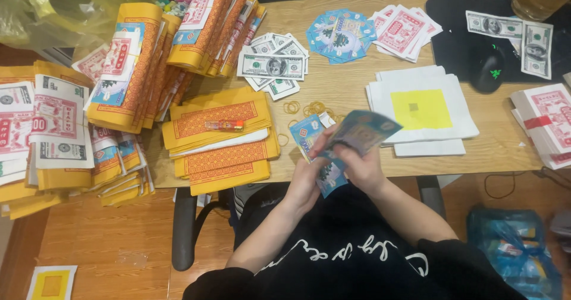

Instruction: The person repeatedly picks up small blue paper money sheets from a table, fans them in hand, and places them into a growing stack. The person also briefly handles a yellow paper sheet and a red paper money sheet, adding them to the stack. The table contains many stacks of yellow and red paper money, rubber bands, and a computer mouse.

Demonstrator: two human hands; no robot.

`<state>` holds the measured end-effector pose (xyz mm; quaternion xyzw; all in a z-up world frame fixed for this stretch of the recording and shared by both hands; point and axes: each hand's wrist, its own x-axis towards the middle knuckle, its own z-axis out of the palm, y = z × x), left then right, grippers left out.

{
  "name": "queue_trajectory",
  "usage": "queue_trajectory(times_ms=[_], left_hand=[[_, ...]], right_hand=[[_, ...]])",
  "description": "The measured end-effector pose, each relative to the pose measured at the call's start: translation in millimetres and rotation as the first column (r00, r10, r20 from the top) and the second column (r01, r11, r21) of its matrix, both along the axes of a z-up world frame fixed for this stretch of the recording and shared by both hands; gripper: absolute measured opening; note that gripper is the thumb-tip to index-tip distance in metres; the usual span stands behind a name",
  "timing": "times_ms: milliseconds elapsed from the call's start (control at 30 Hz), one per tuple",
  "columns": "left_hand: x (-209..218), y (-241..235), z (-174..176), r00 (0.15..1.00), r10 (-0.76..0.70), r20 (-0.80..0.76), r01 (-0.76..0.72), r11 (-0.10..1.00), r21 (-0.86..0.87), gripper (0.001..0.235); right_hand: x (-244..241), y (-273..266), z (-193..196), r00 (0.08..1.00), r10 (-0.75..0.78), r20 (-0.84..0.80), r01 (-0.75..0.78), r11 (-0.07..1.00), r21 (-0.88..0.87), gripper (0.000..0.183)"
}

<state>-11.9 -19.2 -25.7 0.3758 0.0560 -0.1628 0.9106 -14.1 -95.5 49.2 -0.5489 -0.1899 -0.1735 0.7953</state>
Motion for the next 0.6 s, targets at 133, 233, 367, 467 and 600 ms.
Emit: queue_trajectory(times_ms=[133, 233, 367, 467, 600], left_hand=[[1, 2, -8, 0.996, -0.013, 0.089, 0.012, 1.0, 0.018, 0.058], [1, 2, -1, 0.999, 0.021, 0.025, -0.022, 1.0, 0.018, 0.054], [-1, 12, 18, 0.999, 0.042, 0.03, -0.044, 0.998, 0.049, 0.019], [8, 23, 10, 0.978, 0.191, 0.087, -0.187, 0.981, -0.052, 0.014], [20, 50, -16, 0.78, 0.169, 0.602, -0.274, 0.958, 0.086, 0.069]], right_hand=[[4, 2, -14, 1.0, -0.008, -0.013, 0.006, 0.991, -0.131, 0.02], [5, -1, -18, 0.999, -0.041, 0.009, 0.041, 0.997, -0.058, 0.018], [7, -21, -26, 0.998, 0.021, -0.058, -0.036, 0.965, -0.258, 0.011], [10, -33, 0, 0.981, 0.122, -0.152, -0.178, 0.881, -0.439, 0.014], [20, -56, -7, 0.862, 0.206, -0.463, -0.503, 0.453, -0.736, 0.031]])
